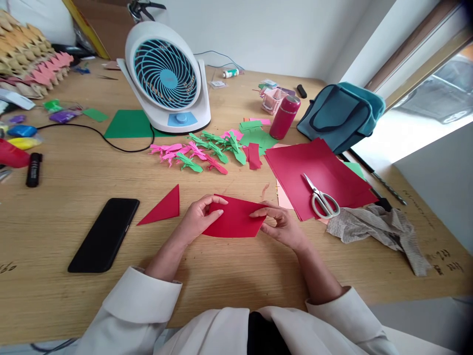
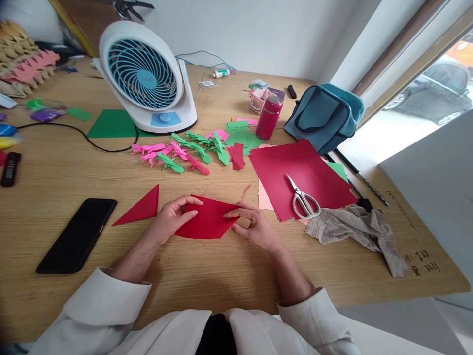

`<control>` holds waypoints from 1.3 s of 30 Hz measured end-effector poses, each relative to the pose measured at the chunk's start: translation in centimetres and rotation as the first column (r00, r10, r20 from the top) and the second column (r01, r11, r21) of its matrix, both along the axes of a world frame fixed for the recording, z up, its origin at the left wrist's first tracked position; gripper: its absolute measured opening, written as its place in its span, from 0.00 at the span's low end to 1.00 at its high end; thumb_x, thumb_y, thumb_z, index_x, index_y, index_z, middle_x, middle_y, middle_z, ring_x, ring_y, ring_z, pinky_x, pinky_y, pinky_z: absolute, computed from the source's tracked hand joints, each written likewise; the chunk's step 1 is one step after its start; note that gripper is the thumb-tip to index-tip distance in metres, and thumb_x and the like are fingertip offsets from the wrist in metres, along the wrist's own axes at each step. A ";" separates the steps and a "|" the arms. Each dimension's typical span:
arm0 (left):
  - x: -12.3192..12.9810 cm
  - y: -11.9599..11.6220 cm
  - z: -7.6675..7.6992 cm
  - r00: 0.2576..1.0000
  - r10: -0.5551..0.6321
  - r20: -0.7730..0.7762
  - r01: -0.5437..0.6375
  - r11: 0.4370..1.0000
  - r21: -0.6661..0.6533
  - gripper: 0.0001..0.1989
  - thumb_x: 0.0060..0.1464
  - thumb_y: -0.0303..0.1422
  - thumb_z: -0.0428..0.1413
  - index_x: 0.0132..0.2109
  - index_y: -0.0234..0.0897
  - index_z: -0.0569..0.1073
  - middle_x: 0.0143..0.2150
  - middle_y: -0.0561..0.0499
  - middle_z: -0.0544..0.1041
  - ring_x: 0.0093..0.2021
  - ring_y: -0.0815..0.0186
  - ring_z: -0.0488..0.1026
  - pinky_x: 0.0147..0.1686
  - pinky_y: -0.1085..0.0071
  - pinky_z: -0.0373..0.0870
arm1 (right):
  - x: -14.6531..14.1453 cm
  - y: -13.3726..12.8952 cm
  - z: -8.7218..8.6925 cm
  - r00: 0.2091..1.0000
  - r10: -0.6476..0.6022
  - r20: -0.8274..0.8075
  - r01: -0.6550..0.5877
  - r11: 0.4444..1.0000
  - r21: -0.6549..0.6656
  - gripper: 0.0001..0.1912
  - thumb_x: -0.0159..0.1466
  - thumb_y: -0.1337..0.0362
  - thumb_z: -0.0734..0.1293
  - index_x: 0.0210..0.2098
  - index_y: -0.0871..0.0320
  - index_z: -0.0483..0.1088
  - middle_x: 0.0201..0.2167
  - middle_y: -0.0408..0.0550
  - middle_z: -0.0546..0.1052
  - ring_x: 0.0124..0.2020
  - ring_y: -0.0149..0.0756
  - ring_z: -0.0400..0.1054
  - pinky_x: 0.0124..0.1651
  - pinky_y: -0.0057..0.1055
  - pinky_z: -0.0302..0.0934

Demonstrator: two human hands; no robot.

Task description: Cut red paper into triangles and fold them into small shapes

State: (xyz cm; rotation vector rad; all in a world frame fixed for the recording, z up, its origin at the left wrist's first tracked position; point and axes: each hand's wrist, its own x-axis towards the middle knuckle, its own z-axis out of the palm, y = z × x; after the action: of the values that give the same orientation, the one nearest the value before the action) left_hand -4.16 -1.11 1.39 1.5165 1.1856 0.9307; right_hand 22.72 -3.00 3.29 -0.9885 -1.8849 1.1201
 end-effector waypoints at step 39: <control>1.7 -1.6 2.9 0.777 -0.076 -0.625 0.413 0.810 0.415 0.12 0.56 0.24 0.52 0.41 0.41 0.78 0.42 0.53 0.81 0.44 0.62 0.74 0.47 0.60 0.61 | -1.1 0.1 -0.7 0.999 0.029 -0.012 -0.028 0.997 0.071 0.11 0.60 0.56 0.74 0.30 0.56 0.74 0.53 0.53 0.70 0.55 0.44 0.66 0.57 0.42 0.62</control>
State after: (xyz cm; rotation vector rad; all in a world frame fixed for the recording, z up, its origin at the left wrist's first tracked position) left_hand -2.47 -2.71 4.31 2.4949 1.1257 0.6364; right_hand 21.58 -2.89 2.56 -0.9151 -1.9201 1.0663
